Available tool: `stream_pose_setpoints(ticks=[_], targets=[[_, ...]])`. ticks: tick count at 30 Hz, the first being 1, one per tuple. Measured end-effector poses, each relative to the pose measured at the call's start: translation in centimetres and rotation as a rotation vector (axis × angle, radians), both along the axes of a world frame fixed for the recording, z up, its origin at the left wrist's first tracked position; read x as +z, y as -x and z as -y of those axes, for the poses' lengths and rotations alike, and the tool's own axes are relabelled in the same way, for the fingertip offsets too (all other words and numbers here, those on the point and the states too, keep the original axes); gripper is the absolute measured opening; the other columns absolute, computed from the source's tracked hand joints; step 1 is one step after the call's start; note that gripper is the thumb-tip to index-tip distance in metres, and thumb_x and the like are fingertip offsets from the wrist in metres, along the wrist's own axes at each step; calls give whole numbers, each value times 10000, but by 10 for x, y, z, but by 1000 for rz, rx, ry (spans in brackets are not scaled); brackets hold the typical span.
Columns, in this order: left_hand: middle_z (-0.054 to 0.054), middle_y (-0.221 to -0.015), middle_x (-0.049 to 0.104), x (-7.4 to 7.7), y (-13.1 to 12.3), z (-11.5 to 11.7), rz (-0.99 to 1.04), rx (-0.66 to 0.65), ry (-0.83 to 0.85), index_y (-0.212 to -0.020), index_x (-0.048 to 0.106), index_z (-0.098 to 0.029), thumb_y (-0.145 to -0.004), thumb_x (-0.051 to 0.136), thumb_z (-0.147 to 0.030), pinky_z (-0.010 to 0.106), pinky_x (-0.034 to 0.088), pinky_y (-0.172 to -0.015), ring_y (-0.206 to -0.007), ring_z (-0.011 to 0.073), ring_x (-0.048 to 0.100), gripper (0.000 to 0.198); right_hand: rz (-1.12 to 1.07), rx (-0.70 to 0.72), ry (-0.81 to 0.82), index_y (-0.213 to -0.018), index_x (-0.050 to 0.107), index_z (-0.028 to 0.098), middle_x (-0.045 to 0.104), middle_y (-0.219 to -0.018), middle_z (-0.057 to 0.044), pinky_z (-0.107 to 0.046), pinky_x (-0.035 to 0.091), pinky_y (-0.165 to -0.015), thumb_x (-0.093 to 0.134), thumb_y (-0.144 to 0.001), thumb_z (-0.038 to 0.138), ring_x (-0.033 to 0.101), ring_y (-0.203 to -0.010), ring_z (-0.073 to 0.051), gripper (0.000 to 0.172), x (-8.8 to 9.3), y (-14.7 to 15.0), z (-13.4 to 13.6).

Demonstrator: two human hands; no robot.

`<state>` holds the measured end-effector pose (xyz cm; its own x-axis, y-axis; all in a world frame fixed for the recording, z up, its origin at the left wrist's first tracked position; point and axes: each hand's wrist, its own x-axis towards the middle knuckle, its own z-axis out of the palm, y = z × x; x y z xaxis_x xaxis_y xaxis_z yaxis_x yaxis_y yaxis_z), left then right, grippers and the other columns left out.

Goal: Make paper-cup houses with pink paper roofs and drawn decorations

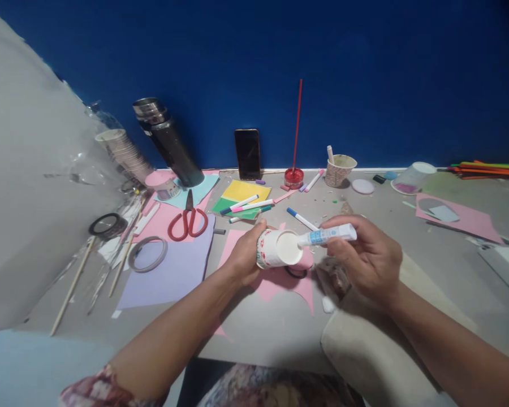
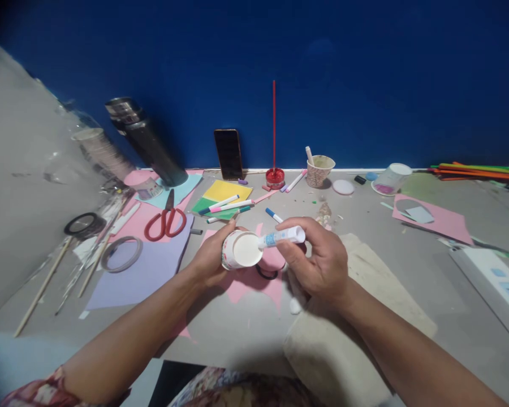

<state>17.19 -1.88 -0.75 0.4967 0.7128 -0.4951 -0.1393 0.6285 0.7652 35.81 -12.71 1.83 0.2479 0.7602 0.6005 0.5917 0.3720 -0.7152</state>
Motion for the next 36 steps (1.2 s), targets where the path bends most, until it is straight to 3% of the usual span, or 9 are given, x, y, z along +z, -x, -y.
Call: stream_pose_setpoints(ticks=[6,10,14,18,27,32,36], targets=[[33,-541,600,-1,2,-2,-53,40,-176,-804,661,-153,-965,562,-603,295,466,-387,-419,190,568,488,273,93,-50,-912,705,232,747,-706,-5,-273,480,-548,622,-954,269,630,-536,-149,101,13,4,1],[34,-535,607,1,2,1,-107,62,-321,-796,672,-147,-949,579,-628,272,460,-389,-415,177,568,513,106,157,22,-971,720,226,724,-660,21,-264,479,-520,639,-970,282,633,-515,-146,98,8,9,3],[29,-559,617,0,2,5,-102,-12,-260,-810,664,-151,-930,590,-669,262,462,-410,-432,167,575,538,-38,93,-104,-1056,733,233,774,-830,-5,-272,524,-592,688,-964,286,681,-615,-152,115,-1,10,2],[27,-577,615,-1,1,6,-116,-51,-235,-811,653,-156,-900,615,-694,265,470,-432,-463,169,585,547,8,54,-147,-1073,730,247,785,-915,-12,-266,529,-637,700,-955,249,699,-683,-152,122,-2,7,0],[16,-590,584,2,-1,4,-299,-40,-439,-730,639,-167,-918,573,-601,255,409,-465,-477,142,527,477,250,290,-119,-1005,695,235,781,-801,-18,-265,517,-578,584,-990,243,692,-606,-150,113,16,6,6],[22,-650,596,7,4,6,-345,-93,-641,-730,655,-173,-962,497,-519,267,404,-537,-559,148,518,445,308,206,-124,-944,706,234,769,-756,-24,-273,503,-573,592,-965,229,688,-598,-160,116,19,8,5],[24,-669,602,10,6,7,-332,-113,-697,-751,675,-181,-960,503,-514,268,398,-548,-576,152,521,429,204,27,-6,-857,695,233,687,-649,27,-258,437,-522,621,-930,214,563,-495,-122,106,18,4,2]])
